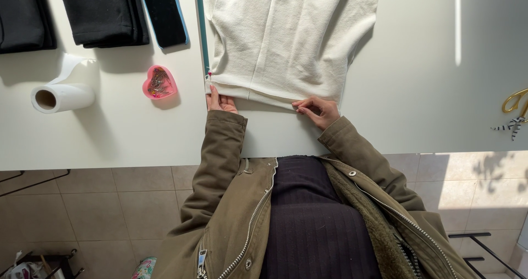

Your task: The person folds the hem of a white garment on a table and secures it with straight pins. They repeatedly fold the fabric edge and insert pins from a nearby container to hold the fold in place.

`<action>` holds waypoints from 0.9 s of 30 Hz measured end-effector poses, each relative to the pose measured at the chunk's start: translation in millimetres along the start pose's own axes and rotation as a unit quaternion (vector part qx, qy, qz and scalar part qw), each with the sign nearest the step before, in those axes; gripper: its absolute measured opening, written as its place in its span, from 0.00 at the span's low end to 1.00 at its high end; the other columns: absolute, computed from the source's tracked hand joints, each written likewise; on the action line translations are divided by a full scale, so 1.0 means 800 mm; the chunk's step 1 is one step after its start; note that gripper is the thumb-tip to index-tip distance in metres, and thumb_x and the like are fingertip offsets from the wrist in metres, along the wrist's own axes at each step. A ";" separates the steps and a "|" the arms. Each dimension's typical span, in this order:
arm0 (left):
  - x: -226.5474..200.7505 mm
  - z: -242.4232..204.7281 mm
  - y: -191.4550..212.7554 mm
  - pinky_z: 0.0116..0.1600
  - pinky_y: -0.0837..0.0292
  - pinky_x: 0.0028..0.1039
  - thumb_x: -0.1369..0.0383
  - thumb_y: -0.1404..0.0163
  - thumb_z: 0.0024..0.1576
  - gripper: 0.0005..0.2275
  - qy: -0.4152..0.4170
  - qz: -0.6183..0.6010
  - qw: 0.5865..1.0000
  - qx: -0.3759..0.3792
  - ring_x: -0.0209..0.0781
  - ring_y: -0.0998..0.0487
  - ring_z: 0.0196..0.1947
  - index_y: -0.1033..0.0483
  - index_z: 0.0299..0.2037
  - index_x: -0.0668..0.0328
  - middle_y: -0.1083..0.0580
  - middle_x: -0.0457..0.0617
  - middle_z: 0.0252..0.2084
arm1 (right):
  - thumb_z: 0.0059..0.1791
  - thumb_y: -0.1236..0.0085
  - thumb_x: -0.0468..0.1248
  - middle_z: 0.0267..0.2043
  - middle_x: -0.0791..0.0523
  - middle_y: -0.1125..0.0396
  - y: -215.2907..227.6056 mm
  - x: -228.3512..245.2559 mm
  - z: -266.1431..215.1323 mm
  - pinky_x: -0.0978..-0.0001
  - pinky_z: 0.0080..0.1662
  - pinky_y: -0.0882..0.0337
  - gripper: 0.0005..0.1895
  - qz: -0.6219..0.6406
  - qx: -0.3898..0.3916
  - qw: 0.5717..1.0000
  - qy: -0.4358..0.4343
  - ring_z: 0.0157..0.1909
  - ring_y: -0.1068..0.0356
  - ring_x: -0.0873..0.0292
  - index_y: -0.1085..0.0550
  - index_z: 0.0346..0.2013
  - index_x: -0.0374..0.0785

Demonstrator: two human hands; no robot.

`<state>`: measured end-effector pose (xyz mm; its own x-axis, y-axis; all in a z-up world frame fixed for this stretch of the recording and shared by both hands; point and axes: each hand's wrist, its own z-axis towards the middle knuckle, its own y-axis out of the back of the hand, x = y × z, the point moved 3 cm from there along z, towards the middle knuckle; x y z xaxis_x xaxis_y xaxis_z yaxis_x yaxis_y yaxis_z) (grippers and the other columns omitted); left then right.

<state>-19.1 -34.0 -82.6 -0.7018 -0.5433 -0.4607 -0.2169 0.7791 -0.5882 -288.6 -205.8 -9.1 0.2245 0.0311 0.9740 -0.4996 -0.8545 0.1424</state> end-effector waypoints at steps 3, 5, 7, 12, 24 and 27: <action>0.006 -0.046 -0.026 0.67 0.29 0.35 0.66 0.40 0.57 0.29 -0.022 0.030 0.999 0.021 0.45 0.29 0.63 0.39 0.67 0.57 0.31 0.54 0.64 | 0.53 0.41 0.30 0.51 0.52 0.24 -0.002 0.001 -0.003 0.70 0.52 0.20 0.04 0.010 -0.004 1.000 0.002 0.49 0.23 0.62 0.24 0.42 0.33; 0.012 -0.051 -0.031 0.68 0.31 0.37 0.67 0.40 0.56 0.31 -0.031 0.051 0.998 0.037 0.46 0.31 0.64 0.42 0.69 0.53 0.34 0.53 0.66 | 0.53 0.41 0.30 0.51 0.52 0.24 -0.001 0.003 0.000 0.70 0.53 0.21 0.04 0.016 -0.003 1.000 0.014 0.50 0.23 0.61 0.24 0.42 0.33; 0.023 -0.040 -0.016 0.68 0.31 0.41 0.66 0.40 0.55 0.32 -0.013 0.076 0.996 0.038 0.46 0.31 0.65 0.43 0.69 0.52 0.34 0.52 0.66 | 0.52 0.42 0.30 0.51 0.52 0.24 -0.001 0.001 -0.001 0.70 0.52 0.20 0.04 0.001 0.002 1.000 0.000 0.48 0.23 0.62 0.24 0.42 0.34; 0.042 -0.023 0.003 0.67 0.28 0.41 0.63 0.39 0.55 0.29 0.041 0.091 0.995 0.015 0.48 0.27 0.61 0.35 0.66 0.58 0.29 0.54 0.62 | 0.53 0.40 0.29 0.48 0.53 0.23 0.003 0.005 -0.003 0.71 0.51 0.21 0.04 0.017 -0.003 1.000 -0.001 0.47 0.24 0.63 0.24 0.42 0.34; 0.013 0.000 0.010 0.61 0.22 0.41 0.56 0.41 0.56 0.29 0.069 0.094 0.993 -0.018 0.48 0.23 0.56 0.33 0.63 0.64 0.26 0.56 0.58 | 0.46 0.32 0.30 0.51 0.57 0.26 0.075 0.006 -0.075 0.68 0.51 0.23 0.06 -0.240 -0.064 0.968 0.035 0.53 0.27 0.57 0.23 0.33 0.37; 0.010 0.004 0.009 0.61 0.22 0.41 0.55 0.43 0.57 0.29 0.083 0.086 0.993 -0.002 0.49 0.23 0.56 0.33 0.63 0.67 0.26 0.57 0.58 | 0.45 0.32 0.30 0.51 0.59 0.25 0.080 0.009 -0.080 0.64 0.53 0.25 0.06 -0.290 -0.052 0.954 0.059 0.53 0.28 0.56 0.23 0.30 0.38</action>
<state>-24.3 -33.9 -92.2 -0.8309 -0.3434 -0.4379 -0.0867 0.8572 -0.5077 -372.5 -227.2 18.5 0.3965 0.5463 0.7378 -0.4013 -0.6197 0.6745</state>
